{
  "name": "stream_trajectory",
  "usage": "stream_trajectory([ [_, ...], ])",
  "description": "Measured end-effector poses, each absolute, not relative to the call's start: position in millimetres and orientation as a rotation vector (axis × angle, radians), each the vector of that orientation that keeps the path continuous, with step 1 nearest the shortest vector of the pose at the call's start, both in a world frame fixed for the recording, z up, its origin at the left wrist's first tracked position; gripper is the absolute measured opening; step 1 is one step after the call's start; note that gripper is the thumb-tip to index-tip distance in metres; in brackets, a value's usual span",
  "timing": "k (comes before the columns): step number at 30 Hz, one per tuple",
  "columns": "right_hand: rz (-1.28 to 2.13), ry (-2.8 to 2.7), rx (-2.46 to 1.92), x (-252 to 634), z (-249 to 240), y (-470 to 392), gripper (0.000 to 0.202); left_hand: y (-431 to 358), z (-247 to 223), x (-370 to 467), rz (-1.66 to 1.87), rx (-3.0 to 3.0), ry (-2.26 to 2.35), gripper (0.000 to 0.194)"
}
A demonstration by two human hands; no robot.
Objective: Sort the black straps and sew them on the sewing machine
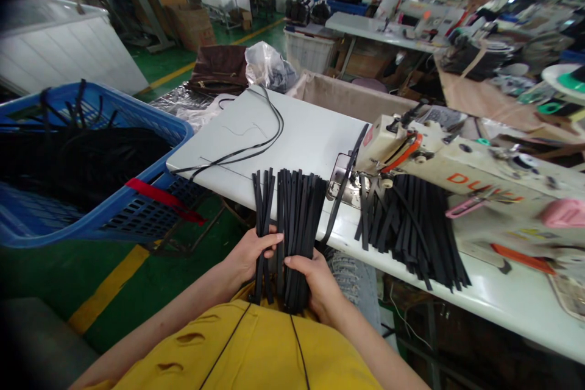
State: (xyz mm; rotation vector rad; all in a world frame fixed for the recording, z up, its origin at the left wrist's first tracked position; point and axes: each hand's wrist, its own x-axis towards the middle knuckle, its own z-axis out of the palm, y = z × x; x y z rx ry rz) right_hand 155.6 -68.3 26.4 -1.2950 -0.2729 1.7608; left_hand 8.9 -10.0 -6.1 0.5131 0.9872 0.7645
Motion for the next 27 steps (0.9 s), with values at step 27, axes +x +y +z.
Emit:
stream_trajectory([
  [27,1.791,-0.275,-1.274,158.8,16.8,-70.3,0.040,-12.7,-6.6,11.4,0.819,0.485,0.951,0.040],
])
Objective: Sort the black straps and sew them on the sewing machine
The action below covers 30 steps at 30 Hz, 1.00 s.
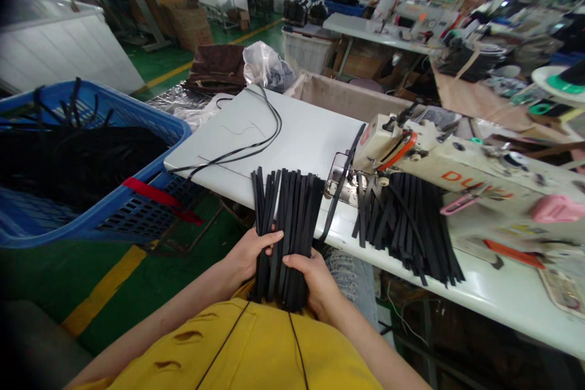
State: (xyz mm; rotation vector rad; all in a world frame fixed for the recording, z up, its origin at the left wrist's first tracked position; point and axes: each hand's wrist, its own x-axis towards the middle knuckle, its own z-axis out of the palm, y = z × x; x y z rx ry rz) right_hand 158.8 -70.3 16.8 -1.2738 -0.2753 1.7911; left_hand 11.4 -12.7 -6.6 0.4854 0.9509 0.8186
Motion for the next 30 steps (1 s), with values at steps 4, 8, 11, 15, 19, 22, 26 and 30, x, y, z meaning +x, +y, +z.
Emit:
stream_trajectory([
  [4,1.743,-0.279,-1.296,158,17,-71,0.041,-11,-9,8,0.806,0.421,0.951,0.034],
  [8,1.758,-0.299,-1.265,157,19,-69,0.040,-10,-6,6,0.768,0.365,0.928,0.033],
  [11,1.789,-0.317,-1.259,155,20,-68,0.040,-11,-2,9,0.737,0.437,0.879,0.041],
  [15,1.773,-0.321,-1.287,155,20,-67,0.041,-12,1,14,0.738,0.600,0.913,0.046],
  [19,1.792,-0.316,-1.261,156,21,-67,0.043,-13,1,14,0.719,0.555,0.898,0.045],
  [22,1.789,-0.312,-1.237,156,23,-68,0.043,-13,-1,12,0.722,0.528,0.889,0.044],
  [26,1.774,-0.291,-1.251,155,22,-69,0.042,-13,-2,11,0.745,0.522,0.904,0.044],
  [30,1.795,-0.309,-1.251,155,22,-69,0.040,-13,-4,10,0.759,0.535,0.898,0.045],
])
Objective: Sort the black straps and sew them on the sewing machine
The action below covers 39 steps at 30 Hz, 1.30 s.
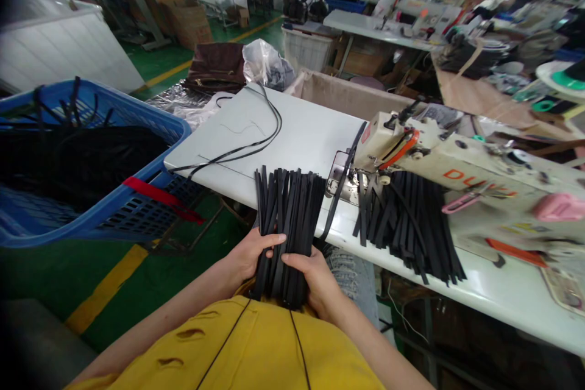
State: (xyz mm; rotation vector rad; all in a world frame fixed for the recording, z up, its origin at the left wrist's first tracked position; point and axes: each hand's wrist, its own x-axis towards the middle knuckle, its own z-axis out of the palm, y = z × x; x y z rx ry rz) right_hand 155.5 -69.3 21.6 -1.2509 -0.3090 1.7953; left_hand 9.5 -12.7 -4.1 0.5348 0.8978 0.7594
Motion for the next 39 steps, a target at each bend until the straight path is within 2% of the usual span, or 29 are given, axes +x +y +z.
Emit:
stream_trajectory([
  [8,1.780,-0.294,-1.258,156.0,21.6,-69.9,0.046,-11.7,-13.0,8.6,0.741,0.500,0.898,0.049],
  [17,1.766,-0.285,-1.244,154.9,22.1,-70.8,0.048,-12.3,-4.9,8.7,0.781,0.384,0.967,0.037],
  [25,1.732,-0.252,-1.297,155.9,20.2,-70.6,0.049,-14.6,-5.2,10.6,0.792,0.477,0.856,0.051],
  [28,1.730,-0.243,-1.278,155.9,20.4,-70.7,0.048,-14.2,-5.8,10.9,0.782,0.465,0.885,0.049],
  [34,1.707,-0.300,-1.295,157.2,22.6,-72.0,0.037,-12.0,-4.3,12.1,0.759,0.361,0.938,0.029],
  [39,1.740,-0.328,-1.279,157.2,21.9,-71.5,0.040,-10.5,-4.4,12.4,0.730,0.360,0.892,0.036],
])
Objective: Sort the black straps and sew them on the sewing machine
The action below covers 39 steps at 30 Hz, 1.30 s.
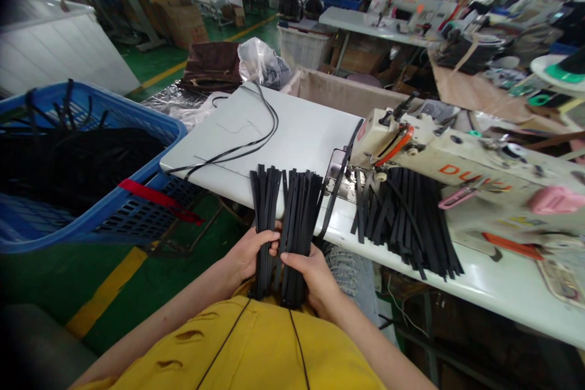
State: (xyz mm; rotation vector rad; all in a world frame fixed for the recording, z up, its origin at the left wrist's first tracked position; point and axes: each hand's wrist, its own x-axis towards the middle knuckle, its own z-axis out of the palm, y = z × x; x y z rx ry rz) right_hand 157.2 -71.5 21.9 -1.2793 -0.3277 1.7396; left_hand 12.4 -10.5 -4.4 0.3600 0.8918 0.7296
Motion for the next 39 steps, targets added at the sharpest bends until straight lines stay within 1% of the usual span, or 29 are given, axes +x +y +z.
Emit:
stream_trajectory([
  [6,1.719,-0.320,-1.315,157,21,-73,0.037,-13,-2,13,0.713,0.470,0.873,0.048],
  [13,1.726,-0.320,-1.335,159,23,-71,0.039,-13,-5,15,0.735,0.487,0.852,0.040],
  [21,1.712,-0.337,-1.318,158,18,-73,0.041,-12,-7,20,0.794,0.474,0.933,0.041],
  [28,1.672,-0.349,-1.338,156,19,-70,0.043,-12,1,22,0.824,0.597,0.937,0.057],
  [33,1.666,-0.344,-1.364,155,21,-70,0.046,-13,0,21,0.794,0.598,0.899,0.055],
  [39,1.672,-0.322,-1.341,156,23,-71,0.044,-13,-2,18,0.788,0.585,0.927,0.042],
])
